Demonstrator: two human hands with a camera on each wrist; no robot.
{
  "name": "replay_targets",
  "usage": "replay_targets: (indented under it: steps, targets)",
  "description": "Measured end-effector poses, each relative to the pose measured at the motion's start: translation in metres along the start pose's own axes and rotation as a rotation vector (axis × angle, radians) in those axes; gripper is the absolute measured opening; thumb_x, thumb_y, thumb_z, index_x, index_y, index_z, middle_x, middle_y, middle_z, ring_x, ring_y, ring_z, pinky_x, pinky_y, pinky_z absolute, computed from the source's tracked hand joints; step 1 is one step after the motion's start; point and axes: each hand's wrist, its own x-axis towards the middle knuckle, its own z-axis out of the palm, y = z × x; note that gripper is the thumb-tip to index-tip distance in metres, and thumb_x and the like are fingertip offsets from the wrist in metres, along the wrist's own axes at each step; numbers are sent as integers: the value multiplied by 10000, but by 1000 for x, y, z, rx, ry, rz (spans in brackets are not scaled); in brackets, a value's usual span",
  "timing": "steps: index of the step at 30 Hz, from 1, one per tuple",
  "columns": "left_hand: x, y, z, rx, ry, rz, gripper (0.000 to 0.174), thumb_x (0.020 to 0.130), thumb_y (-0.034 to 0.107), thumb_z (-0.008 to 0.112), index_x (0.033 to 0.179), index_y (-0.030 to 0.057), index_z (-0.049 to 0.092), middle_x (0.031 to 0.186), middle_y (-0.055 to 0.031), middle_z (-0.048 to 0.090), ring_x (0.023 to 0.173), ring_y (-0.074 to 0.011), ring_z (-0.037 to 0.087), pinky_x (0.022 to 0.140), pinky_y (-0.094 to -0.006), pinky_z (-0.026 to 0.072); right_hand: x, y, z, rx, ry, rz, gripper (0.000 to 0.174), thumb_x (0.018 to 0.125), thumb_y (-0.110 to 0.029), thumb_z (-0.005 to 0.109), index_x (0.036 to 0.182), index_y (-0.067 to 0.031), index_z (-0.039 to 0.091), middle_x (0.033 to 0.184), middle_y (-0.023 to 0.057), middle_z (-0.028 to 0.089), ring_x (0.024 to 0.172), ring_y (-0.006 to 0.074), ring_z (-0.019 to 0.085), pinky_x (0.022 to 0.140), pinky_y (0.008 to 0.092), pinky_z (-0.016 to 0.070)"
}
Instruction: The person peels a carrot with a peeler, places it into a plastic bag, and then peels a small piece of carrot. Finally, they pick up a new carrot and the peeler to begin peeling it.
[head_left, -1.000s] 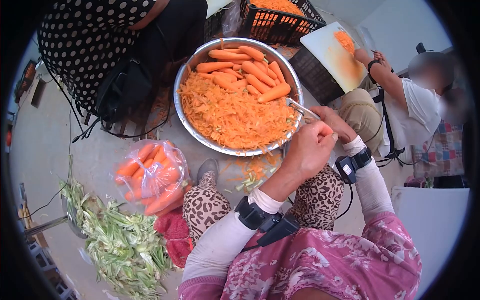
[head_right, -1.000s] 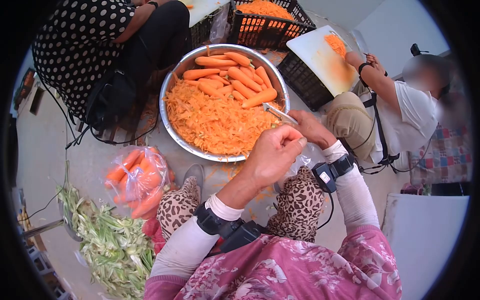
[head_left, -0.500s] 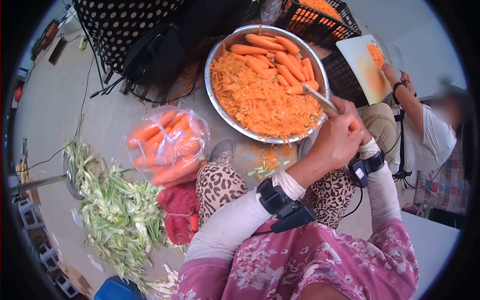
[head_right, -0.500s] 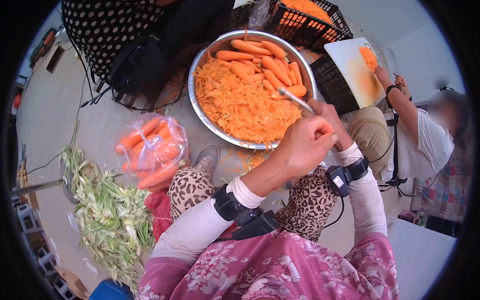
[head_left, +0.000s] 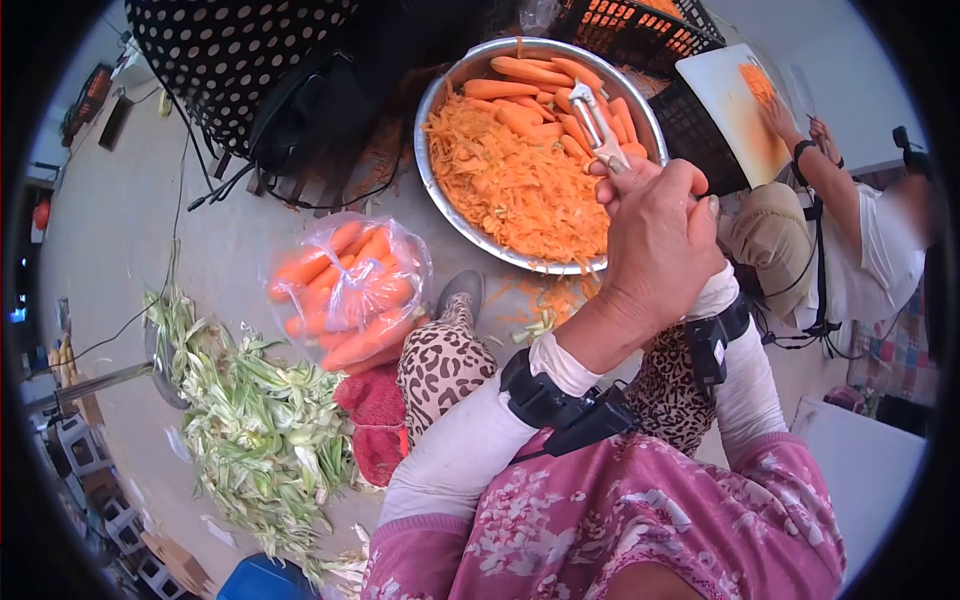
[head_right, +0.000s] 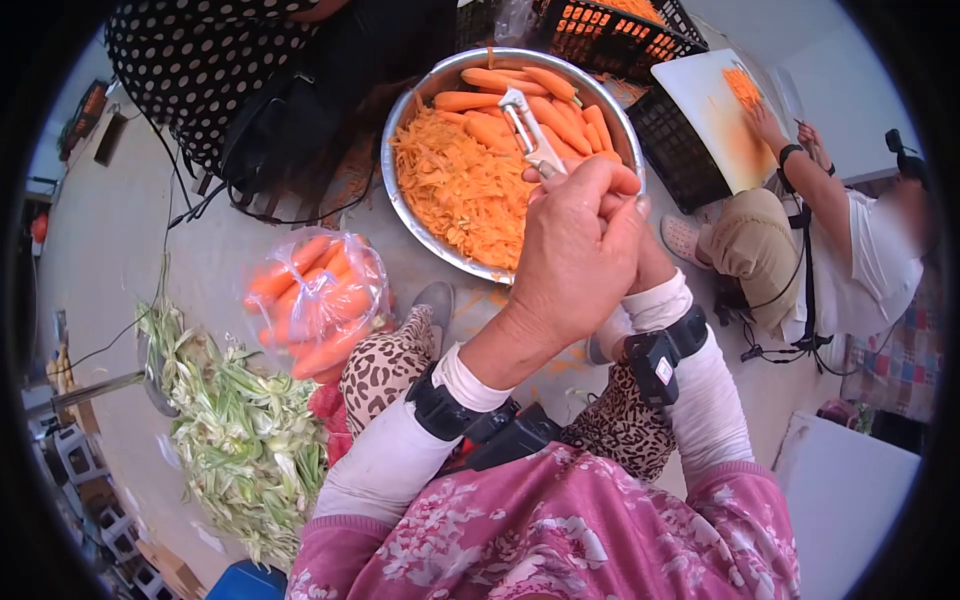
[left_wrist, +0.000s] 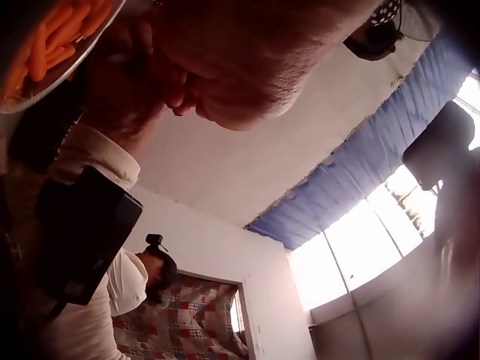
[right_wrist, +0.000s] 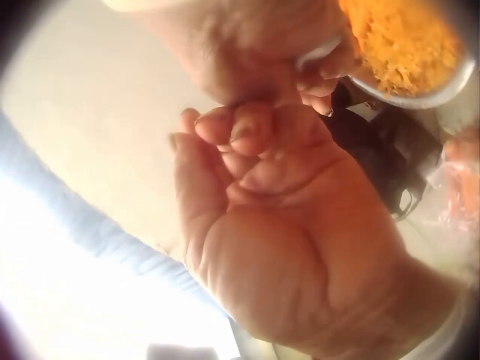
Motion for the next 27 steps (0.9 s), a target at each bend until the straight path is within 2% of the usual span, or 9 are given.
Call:
replay_targets:
  steps: [2, 4, 7, 10, 13, 14, 19, 23, 27]
  targets:
    - [1, -1, -1, -84, -72, -152, 82, 798, 42, 593, 849, -12, 559, 679, -120, 599, 644, -232, 596, 645, -335, 462, -4, 5, 8, 115, 30, 9, 221, 932, -268, 566, 917, -49, 539, 761, -28, 546, 638, 35, 479, 544, 173, 386]
    - [0, -3, -2, -45, -119, -157, 103, 795, 37, 597, 871, -22, 560, 731, -138, 593, 658, -240, 592, 642, -331, 463, -8, 10, 14, 234, 51, 16, 209, 932, -256, 564, 928, -48, 541, 766, -24, 551, 634, 37, 481, 542, 174, 387]
    - [-2, -13, 1, 113, -71, 7, 103, 811, 23, 599, 900, -22, 572, 781, -115, 588, 673, -174, 584, 608, -296, 464, -11, 21, 21, 415, 100, 33, 192, 933, -239, 562, 943, -47, 544, 774, -18, 559, 628, 40, 483, 538, 175, 389]
    - [8, -12, -7, -94, 113, -190, 162, 851, 15, 590, 1009, -11, 560, 880, -53, 563, 745, -90, 542, 655, -235, 455, -4, 39, 15, 529, 158, 23, 182, 933, -227, 560, 953, -47, 546, 779, -14, 564, 623, 41, 484, 536, 176, 390]
    - [24, -9, -24, -246, 308, -284, 231, 883, 67, 588, 1096, -3, 529, 973, -37, 539, 856, -88, 515, 751, -236, 429, 1, 47, -3, 469, -3, 190, 167, 934, -161, 531, 1026, -23, 550, 784, 10, 570, 557, 33, 435, 474, 184, 346]
    - [27, -12, -29, -243, 290, -283, 231, 883, 67, 588, 1096, -3, 529, 973, -37, 539, 856, -88, 515, 751, -236, 429, -3, 42, -5, 479, 11, 184, 167, 934, -161, 531, 1026, -23, 550, 784, 10, 570, 557, 33, 435, 474, 184, 346]
    - [27, -24, -46, -577, 254, -661, 293, 916, 221, 584, 1132, 32, 527, 997, -28, 537, 926, -111, 486, 789, -289, 394, -13, 36, -13, 463, -51, 149, 194, 950, -197, 506, 1006, -18, 558, 750, -5, 560, 519, 22, 404, 454, 169, 320]
    - [32, -21, -42, -602, 134, -643, 319, 891, 184, 626, 1146, 22, 524, 990, -29, 552, 890, -102, 496, 764, -258, 398, -19, 36, -17, 507, -127, 141, 210, 953, -211, 499, 995, -16, 563, 744, -13, 557, 520, 12, 402, 457, 158, 314]
    - [37, -21, -40, -150, 12, -389, 455, 797, 87, 718, 1167, -44, 485, 1028, -65, 540, 903, -99, 522, 773, -253, 468, -23, 35, -22, 443, -154, 172, 238, 945, -250, 510, 978, -22, 571, 725, -19, 556, 534, 6, 410, 465, 154, 318]
